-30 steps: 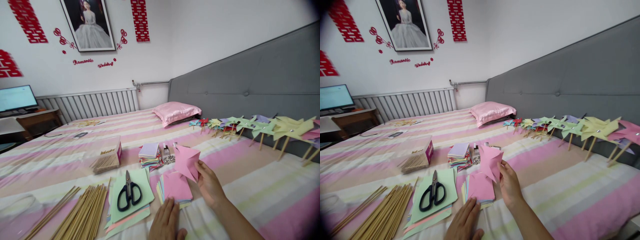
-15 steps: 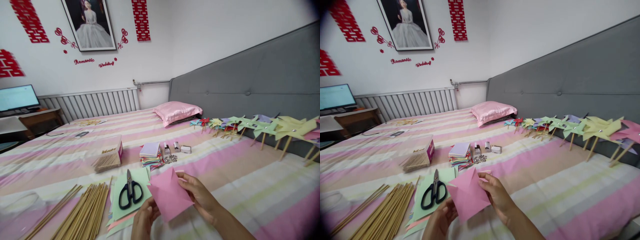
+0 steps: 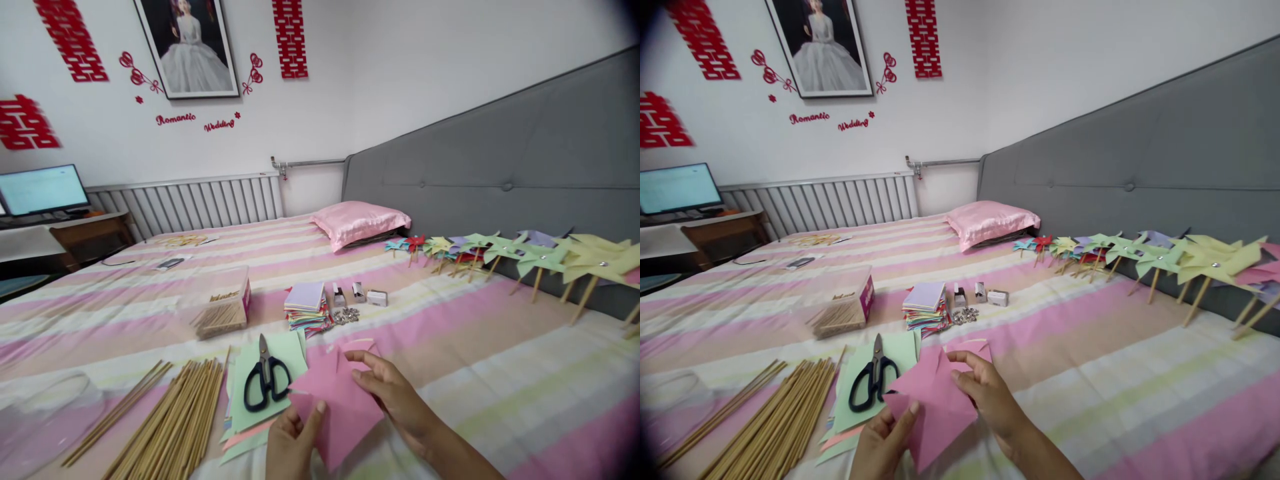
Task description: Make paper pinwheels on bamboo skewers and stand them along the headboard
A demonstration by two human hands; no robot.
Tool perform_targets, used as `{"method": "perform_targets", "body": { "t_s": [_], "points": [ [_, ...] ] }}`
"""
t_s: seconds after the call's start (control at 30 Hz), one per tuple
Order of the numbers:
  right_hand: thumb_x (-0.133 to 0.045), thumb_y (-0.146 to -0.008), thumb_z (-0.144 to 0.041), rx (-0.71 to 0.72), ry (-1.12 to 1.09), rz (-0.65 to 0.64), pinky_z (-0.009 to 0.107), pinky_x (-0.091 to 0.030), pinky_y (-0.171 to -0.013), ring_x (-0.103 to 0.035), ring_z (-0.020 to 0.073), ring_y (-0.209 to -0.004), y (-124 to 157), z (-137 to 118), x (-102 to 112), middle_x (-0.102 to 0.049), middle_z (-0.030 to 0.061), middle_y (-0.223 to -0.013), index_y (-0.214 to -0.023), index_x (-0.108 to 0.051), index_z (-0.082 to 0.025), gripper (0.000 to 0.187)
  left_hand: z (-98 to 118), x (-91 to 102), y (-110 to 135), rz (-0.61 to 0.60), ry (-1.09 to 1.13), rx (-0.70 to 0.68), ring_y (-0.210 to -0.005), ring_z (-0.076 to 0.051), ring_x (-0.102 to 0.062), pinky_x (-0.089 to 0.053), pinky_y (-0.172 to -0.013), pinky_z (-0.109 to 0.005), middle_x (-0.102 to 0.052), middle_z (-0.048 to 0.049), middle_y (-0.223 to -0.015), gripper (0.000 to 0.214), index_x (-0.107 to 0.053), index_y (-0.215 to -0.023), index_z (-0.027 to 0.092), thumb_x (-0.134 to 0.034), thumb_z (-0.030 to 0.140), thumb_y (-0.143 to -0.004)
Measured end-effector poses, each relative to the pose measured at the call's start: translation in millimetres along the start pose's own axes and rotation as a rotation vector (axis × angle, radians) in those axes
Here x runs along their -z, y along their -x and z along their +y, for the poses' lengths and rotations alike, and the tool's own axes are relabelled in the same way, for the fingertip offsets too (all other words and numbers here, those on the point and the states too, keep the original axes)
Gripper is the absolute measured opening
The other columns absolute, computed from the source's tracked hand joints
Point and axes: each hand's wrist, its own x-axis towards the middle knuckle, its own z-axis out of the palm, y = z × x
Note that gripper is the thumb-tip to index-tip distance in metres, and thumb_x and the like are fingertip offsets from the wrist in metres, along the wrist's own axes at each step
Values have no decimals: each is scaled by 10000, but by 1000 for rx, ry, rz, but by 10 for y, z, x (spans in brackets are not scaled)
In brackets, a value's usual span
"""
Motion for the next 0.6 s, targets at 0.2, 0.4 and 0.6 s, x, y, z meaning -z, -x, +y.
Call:
{"method": "perform_targets", "body": {
  "t_s": [0.2,0.4,0.6],
  "points": [
    [-658,-682,-413,-3,41,-4,193,-340,-486,-503,92,-492,36,-30,-7,-569,-35,-571,-1051,-548,-189,446,-86,79,-56,-1,-60,22,-451,-109,-507,-411,-464,-195,-600,-5,-460,289,-660,-542,132,-754,406,-527],
    [-670,-650,-452,9,68,41,177,-329,-473,-481,74,-473,54,-88,-25,-557,-43,-563,-981,-576,-175,442,-39,41,-14,1,11,111,-402,-75,-470,-362,-419,-163,-572,10,-423,293,-606,-463,124,-776,358,-513],
    [-700,-644,-381,85,155,3,186,-308,-460,-443,65,-441,17,-53,49,-533,-54,-522,-957,-570,-151,410,-12,22,-1,-39,52,140,-414,-101,-516,-378,-430,-179,-594,0,-413,247,-630,-492,122,-774,319,-527]
  ]
}}
